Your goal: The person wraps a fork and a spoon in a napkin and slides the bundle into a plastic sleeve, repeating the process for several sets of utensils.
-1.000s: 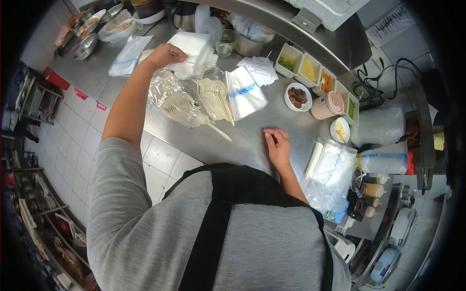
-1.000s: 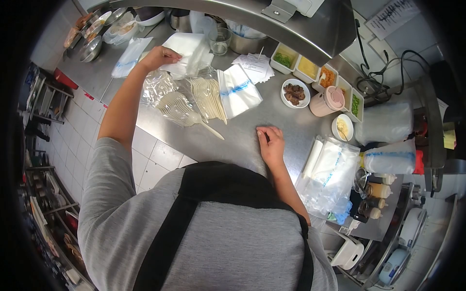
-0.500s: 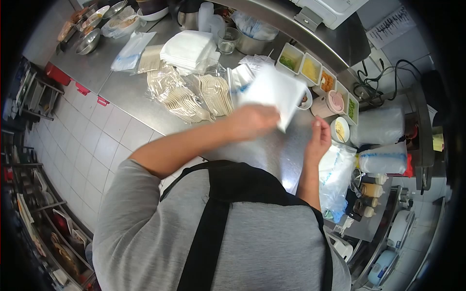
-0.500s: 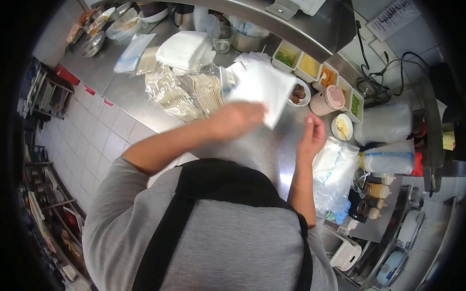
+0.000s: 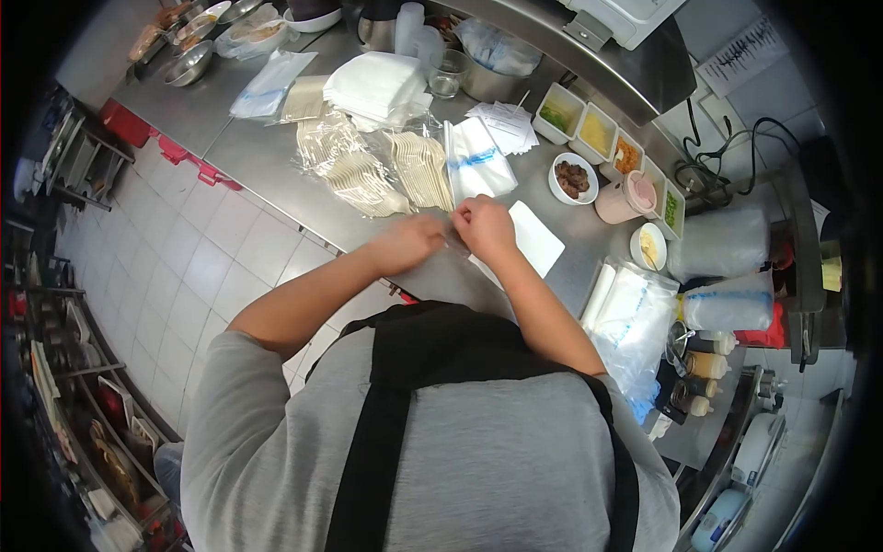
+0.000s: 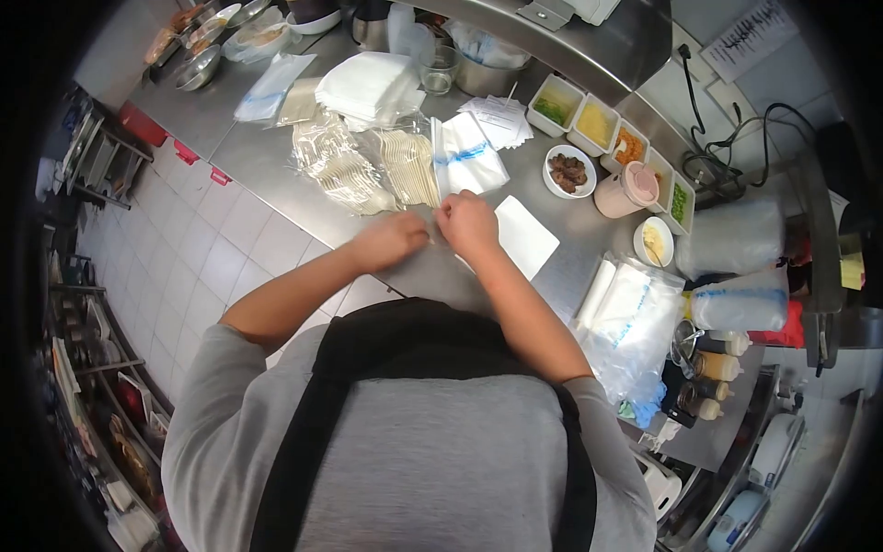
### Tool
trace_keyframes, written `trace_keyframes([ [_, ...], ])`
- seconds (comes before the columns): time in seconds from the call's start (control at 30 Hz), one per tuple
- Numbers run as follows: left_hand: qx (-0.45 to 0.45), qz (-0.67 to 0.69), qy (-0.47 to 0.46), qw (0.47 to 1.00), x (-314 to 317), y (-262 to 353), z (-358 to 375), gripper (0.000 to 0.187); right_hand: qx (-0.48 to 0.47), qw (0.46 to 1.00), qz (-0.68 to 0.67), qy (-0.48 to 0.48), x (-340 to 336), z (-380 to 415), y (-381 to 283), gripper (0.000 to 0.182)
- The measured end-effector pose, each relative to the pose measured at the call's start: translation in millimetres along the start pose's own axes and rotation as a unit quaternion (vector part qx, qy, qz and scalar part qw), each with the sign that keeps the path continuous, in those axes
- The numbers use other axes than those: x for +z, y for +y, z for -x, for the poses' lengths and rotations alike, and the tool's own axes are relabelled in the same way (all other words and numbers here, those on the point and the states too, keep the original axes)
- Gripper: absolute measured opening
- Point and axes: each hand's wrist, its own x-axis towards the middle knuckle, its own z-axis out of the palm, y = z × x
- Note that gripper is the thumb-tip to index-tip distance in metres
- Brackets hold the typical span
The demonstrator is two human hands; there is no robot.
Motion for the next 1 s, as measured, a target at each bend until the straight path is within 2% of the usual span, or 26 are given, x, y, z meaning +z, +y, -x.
trace_keyframes([
  [0.1, -0.107, -0.032, 0.010, 0.994, -12, -8, 8, 0.015, 0.049, 0.998, 0.041, 0.004, 10, -3, -7, 0.018],
  [0.2, -0.097, -0.034, 0.006, 0.995, -24, -8, -1, 0.012, 0.050, 0.997, 0.054, 0.019, 21, -6, 3, 0.016],
  [0.4, -0.067, -0.069, -0.041, 0.995, -15, -6, 0, 0.019, 0.057, 0.996, 0.054, 0.045, 18, 9, 14, 0.012],
  [0.5, -0.057, -0.044, -0.018, 0.997, -17, -4, 0, 0.017, 0.049, 0.998, 0.009, 0.050, 4, 34, 21, 0.012],
  [0.6, -0.042, -0.038, 0.000, 0.998, -17, 0, -5, 0.016, 0.081, 0.995, -0.058, 0.017, -28, 61, 19, 0.012],
  [0.63, -0.011, -0.043, 0.024, 0.999, -20, 4, -9, 0.015, 0.072, 0.993, -0.087, 0.023, -34, 71, 32, 0.015],
  [0.7, 0.051, -0.052, 0.072, 0.995, -22, 17, -16, 0.015, 0.156, 0.969, -0.189, -0.007, -51, 97, 54, 0.016],
  [0.8, 0.126, -0.052, 0.076, 0.988, -3, 34, -24, 0.017, 0.278, 0.908, -0.308, -0.059, -70, 135, 91, 0.017],
  [0.9, 0.162, -0.030, 0.080, 0.983, 21, 43, -25, 0.016, 0.209, 0.964, -0.166, 0.006, -67, 155, 107, 0.019],
  [1.0, 0.162, -0.018, 0.069, 0.984, 24, 47, -19, 0.015, 0.112, 0.984, -0.077, 0.117, -64, 141, 72, 0.023],
])
